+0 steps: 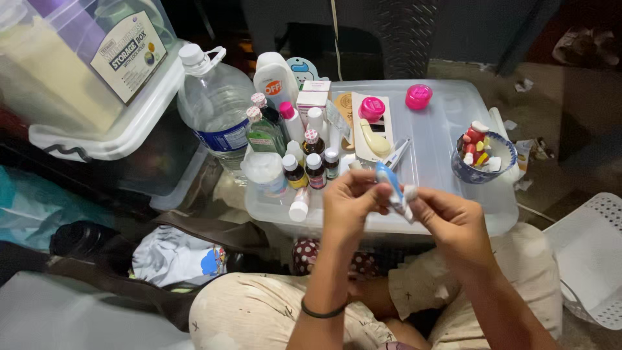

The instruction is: The person sits on the floor and organizes personal care items on a low plastic storage bin. They wipe several small bottles, a pink jar, a small figurine, and a patterned cup with a white wipe, then place them back on the bin. The person also retrieves a floral-patterned cloth from a nearby shelf and places it into a white basket.

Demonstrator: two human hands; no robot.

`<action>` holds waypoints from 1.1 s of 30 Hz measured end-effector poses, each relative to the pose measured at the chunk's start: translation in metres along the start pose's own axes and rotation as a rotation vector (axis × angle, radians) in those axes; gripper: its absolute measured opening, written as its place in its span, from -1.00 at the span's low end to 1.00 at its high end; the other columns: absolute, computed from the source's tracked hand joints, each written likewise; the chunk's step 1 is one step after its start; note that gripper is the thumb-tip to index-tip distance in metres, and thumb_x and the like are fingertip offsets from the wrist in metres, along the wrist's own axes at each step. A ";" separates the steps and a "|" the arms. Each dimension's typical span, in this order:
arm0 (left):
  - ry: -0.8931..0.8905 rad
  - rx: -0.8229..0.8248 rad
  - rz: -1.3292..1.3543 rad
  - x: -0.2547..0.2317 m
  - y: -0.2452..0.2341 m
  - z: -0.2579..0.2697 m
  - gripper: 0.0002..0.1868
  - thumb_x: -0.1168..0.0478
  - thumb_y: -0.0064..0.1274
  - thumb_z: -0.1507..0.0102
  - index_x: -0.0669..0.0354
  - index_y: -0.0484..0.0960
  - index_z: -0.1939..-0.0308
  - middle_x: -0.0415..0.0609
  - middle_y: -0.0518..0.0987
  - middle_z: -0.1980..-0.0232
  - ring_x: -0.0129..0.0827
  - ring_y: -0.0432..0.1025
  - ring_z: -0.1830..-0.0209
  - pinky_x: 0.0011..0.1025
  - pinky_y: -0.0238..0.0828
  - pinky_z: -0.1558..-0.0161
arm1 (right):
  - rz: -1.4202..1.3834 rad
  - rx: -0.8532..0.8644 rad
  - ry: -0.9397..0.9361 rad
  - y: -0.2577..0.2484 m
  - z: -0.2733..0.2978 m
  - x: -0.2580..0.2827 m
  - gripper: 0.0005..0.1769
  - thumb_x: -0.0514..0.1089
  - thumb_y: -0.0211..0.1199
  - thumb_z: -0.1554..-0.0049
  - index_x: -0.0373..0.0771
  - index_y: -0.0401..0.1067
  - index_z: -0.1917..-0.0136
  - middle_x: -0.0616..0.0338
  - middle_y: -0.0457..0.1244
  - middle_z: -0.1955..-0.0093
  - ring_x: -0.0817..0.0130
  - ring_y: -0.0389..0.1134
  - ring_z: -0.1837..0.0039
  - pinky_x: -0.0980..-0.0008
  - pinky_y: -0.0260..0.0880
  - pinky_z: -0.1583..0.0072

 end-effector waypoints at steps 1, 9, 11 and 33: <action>0.001 -0.001 0.001 -0.003 -0.004 -0.001 -0.70 0.27 0.29 -0.20 0.33 0.61 0.04 0.00 0.70 0.25 -0.46 0.56 0.37 -0.47 0.55 0.32 | -0.055 -0.025 0.020 -0.004 0.001 -0.002 -0.62 -0.14 0.24 -0.22 -0.41 0.52 -0.23 0.10 0.44 0.02 0.44 0.43 0.00 0.43 0.49 -0.08; 0.045 0.115 -0.067 0.001 0.025 0.013 -0.57 0.32 0.23 -0.28 0.45 0.58 -0.21 -0.03 0.67 0.00 -0.51 0.56 0.14 -0.53 0.56 0.06 | 0.436 -0.198 -0.115 -0.003 0.013 0.033 -0.69 -0.22 0.30 -0.20 -0.33 0.54 -0.21 0.15 0.49 0.13 0.49 0.43 0.06 0.48 0.44 0.01; 0.051 0.161 -0.030 0.002 0.032 0.014 -0.55 0.32 0.22 -0.31 0.47 0.58 -0.25 -0.05 0.65 -0.03 -0.51 0.56 0.09 -0.49 0.61 -0.01 | 0.460 -0.277 -0.163 -0.009 0.021 0.042 -0.80 -0.28 0.31 -0.19 -0.32 0.58 -0.10 0.19 0.47 0.16 0.53 0.46 0.10 0.51 0.47 0.03; -0.041 0.261 -0.054 0.022 0.044 0.022 -0.62 0.45 0.34 -0.16 0.41 0.53 0.01 -0.05 0.64 0.17 -0.42 0.59 0.17 -0.41 0.61 0.07 | 0.013 -0.212 -0.113 -0.049 -0.001 0.007 -0.80 -0.31 0.30 -0.23 -0.46 0.55 -0.11 0.01 0.42 0.00 0.43 0.43 0.01 0.43 0.47 -0.08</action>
Point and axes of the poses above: each hand's wrist, its own z-axis away from the middle knuckle, its own y-axis out of the palm, x = y × z, the point moved 10 cm from there along -z, towards the middle knuckle
